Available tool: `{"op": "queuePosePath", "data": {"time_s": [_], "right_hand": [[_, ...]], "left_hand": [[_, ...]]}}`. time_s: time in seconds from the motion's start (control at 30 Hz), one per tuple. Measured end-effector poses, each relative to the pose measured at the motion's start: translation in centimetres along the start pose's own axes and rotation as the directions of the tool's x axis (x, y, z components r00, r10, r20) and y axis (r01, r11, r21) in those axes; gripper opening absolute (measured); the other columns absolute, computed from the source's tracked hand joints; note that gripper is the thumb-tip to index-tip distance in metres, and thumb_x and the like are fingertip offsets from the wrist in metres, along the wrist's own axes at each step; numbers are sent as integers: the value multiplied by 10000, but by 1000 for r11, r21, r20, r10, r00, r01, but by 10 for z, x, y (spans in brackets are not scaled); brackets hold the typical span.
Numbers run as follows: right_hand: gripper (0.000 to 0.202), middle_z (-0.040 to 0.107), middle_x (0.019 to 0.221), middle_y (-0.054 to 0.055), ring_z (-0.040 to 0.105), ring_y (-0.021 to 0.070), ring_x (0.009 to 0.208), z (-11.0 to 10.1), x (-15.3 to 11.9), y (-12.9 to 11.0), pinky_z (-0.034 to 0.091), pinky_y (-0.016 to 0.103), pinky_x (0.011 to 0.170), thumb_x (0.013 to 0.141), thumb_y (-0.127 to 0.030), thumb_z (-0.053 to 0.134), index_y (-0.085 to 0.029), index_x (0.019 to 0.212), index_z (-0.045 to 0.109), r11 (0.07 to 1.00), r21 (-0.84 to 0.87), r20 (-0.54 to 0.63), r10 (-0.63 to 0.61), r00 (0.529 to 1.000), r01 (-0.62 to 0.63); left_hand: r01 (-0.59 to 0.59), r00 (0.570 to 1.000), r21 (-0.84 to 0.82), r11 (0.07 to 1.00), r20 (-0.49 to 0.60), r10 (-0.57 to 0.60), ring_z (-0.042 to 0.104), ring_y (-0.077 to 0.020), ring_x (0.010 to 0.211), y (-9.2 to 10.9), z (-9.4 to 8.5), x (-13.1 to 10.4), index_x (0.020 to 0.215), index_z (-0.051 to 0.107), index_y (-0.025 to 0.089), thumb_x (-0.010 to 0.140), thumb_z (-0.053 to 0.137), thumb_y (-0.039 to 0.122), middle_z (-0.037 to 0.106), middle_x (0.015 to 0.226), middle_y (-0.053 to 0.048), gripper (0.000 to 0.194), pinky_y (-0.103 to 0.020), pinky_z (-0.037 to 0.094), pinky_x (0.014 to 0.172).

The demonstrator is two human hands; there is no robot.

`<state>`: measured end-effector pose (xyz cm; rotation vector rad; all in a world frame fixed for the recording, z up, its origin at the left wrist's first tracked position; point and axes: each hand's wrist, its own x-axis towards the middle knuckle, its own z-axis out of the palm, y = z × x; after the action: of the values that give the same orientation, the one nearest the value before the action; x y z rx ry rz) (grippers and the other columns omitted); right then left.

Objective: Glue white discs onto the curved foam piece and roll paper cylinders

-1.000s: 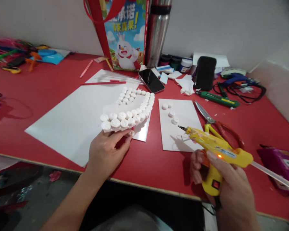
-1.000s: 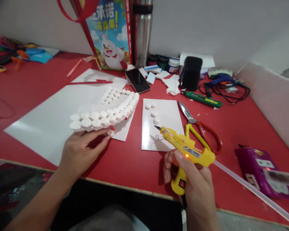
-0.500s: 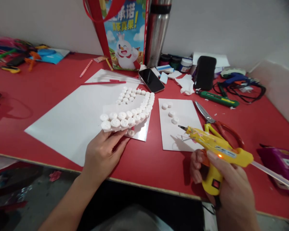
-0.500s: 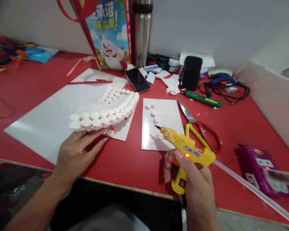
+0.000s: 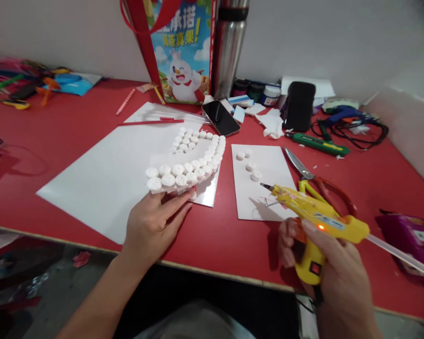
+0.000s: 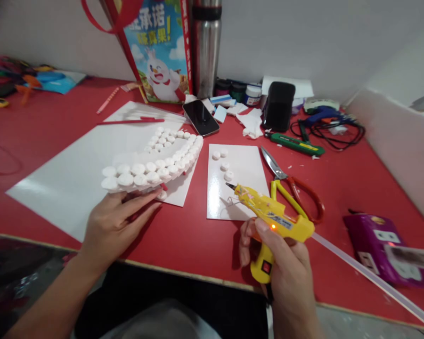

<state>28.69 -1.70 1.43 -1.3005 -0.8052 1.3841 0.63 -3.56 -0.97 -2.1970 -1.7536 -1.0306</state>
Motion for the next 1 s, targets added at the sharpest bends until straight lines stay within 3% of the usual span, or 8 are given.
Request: {"op": "queuePosePath", "data": {"time_s": [0.13, 0.7, 1.0], "right_hand": [[263, 596, 606, 49, 554, 162, 445, -1, 0, 1, 442, 275, 367, 751, -385, 772, -166, 641, 679, 1000, 10, 9, 1, 1000, -1], [256, 599, 611, 47, 549, 153, 441, 0, 1, 1, 442, 271, 378, 781, -379, 746, -168, 652, 679, 1000, 3, 27, -14, 1000, 13], [270, 592, 593, 45, 542, 152, 461, 1, 0, -2, 443, 260, 381, 774, -390, 755, -170, 640, 674, 1000, -17, 19, -15, 1000, 15]], "left_hand": [[-8, 1000, 20, 1000, 7, 7, 729, -229, 917, 0, 2, 1, 1162, 781, 198, 899, 736, 197, 762, 1052, -105, 267, -356, 611, 827], [29, 1000, -45, 999, 2, -29, 738, -237, 1012, -2, 2, 3, 1115, 793, 224, 908, 725, 202, 771, 1090, -84, 219, -364, 608, 917], [93, 996, -7, 996, 17, -93, 716, -259, 1083, -10, -10, -3, 1193, 746, 235, 906, 728, 248, 713, 1192, -111, 288, -389, 624, 937]]}}
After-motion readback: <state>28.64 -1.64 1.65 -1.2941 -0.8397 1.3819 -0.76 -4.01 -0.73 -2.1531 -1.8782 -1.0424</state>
